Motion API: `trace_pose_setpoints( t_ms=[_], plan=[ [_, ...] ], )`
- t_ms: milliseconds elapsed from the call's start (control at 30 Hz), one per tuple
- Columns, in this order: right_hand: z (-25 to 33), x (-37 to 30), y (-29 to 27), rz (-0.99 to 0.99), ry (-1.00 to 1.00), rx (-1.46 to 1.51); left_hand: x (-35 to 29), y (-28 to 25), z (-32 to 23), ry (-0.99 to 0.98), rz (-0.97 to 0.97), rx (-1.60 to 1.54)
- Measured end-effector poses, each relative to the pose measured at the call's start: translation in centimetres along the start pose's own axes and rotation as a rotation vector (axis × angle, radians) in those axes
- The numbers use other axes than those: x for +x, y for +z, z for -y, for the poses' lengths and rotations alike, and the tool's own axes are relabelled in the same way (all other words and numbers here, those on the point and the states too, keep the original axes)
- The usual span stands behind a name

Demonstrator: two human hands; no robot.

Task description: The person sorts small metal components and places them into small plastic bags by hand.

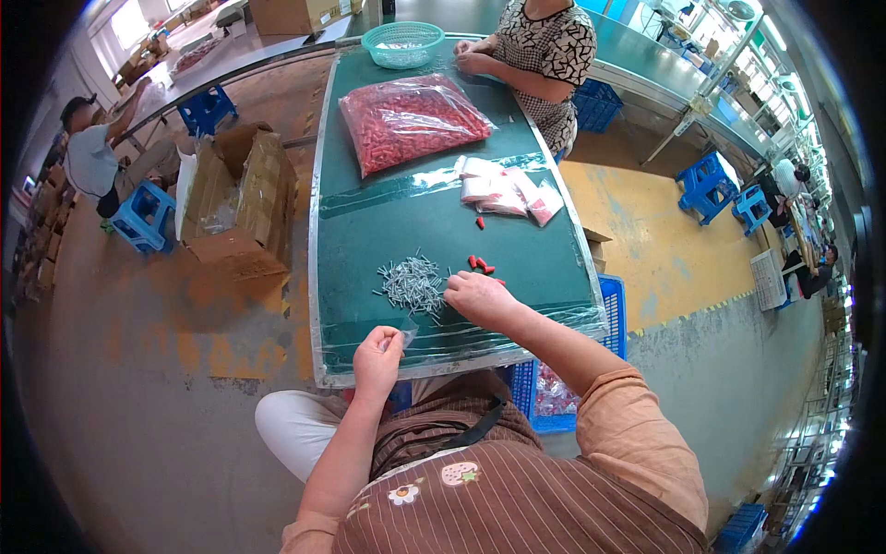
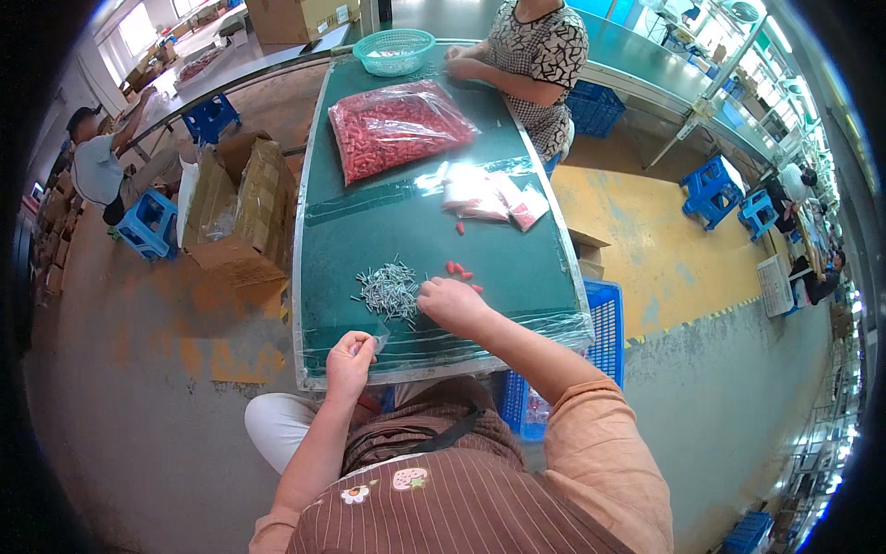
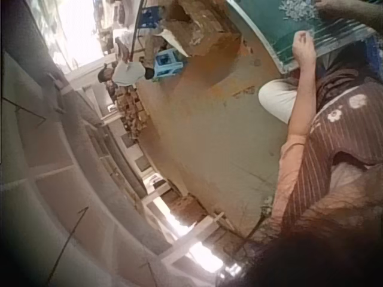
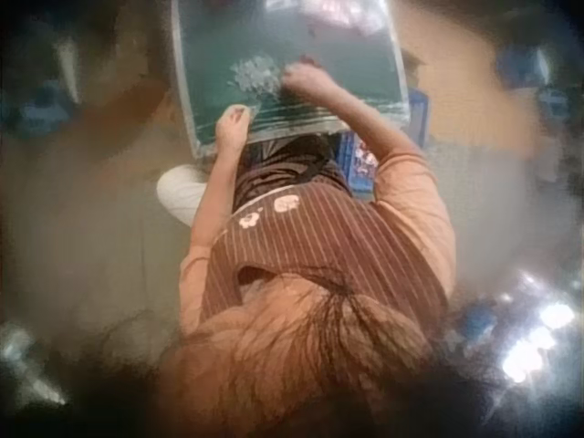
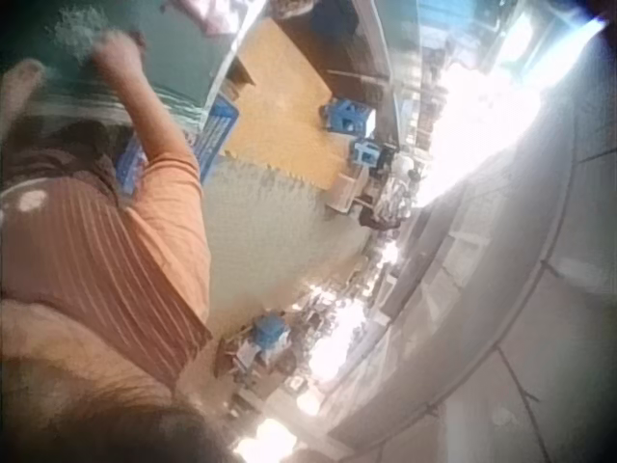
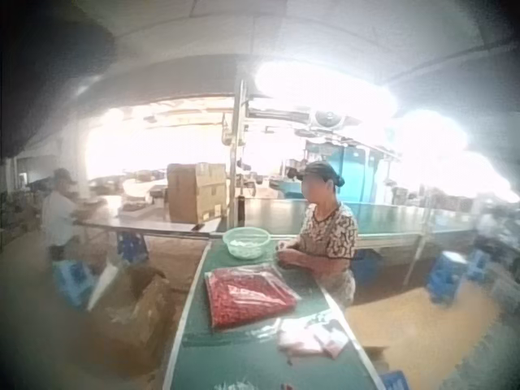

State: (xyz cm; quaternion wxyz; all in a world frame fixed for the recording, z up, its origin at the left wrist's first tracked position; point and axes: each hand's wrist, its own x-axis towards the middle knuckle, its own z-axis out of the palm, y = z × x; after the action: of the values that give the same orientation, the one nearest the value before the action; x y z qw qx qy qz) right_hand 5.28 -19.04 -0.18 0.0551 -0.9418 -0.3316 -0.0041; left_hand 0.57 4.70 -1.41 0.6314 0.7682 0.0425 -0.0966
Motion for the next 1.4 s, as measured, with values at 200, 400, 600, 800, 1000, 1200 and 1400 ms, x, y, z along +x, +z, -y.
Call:
trace_pose_setpoints(
  t_ms=[200,400,600,800,1000,1200,1400],
  plan=[
    [0.0,0.9,0.3,0.040,0.052,-0.071,-0.2,-0.1,-0.4,-0.016,0.035,0.061],
    [0.6,1.0,0.9,0.077,0.203,-0.048,-0.4,-0.1,-0.3,-0.032,0.030,0.074],
    [-0.2,0.7,1.6,-0.059,0.478,0.348,-0.2,-0.3,-0.3,-0.031,-0.002,0.079],
    [-1.1,-0.9,2.5,-0.203,0.717,1.338,0.5,0.3,-1.1,-0.007,-0.012,0.238],
    [0.8,-1.2,-0.1,-0.191,0.726,1.783,1.2,0.9,-2.1,-0.020,0.012,0.281],
    [4.3,-0.9,-3.8,-0.131,0.469,1.406,1.8,2.2,-2.6,0.060,0.001,0.328],
    [6.9,-0.6,-6.2,-0.157,0.221,0.408,1.4,2.8,-3.7,0.086,0.034,0.332]
  ],
)
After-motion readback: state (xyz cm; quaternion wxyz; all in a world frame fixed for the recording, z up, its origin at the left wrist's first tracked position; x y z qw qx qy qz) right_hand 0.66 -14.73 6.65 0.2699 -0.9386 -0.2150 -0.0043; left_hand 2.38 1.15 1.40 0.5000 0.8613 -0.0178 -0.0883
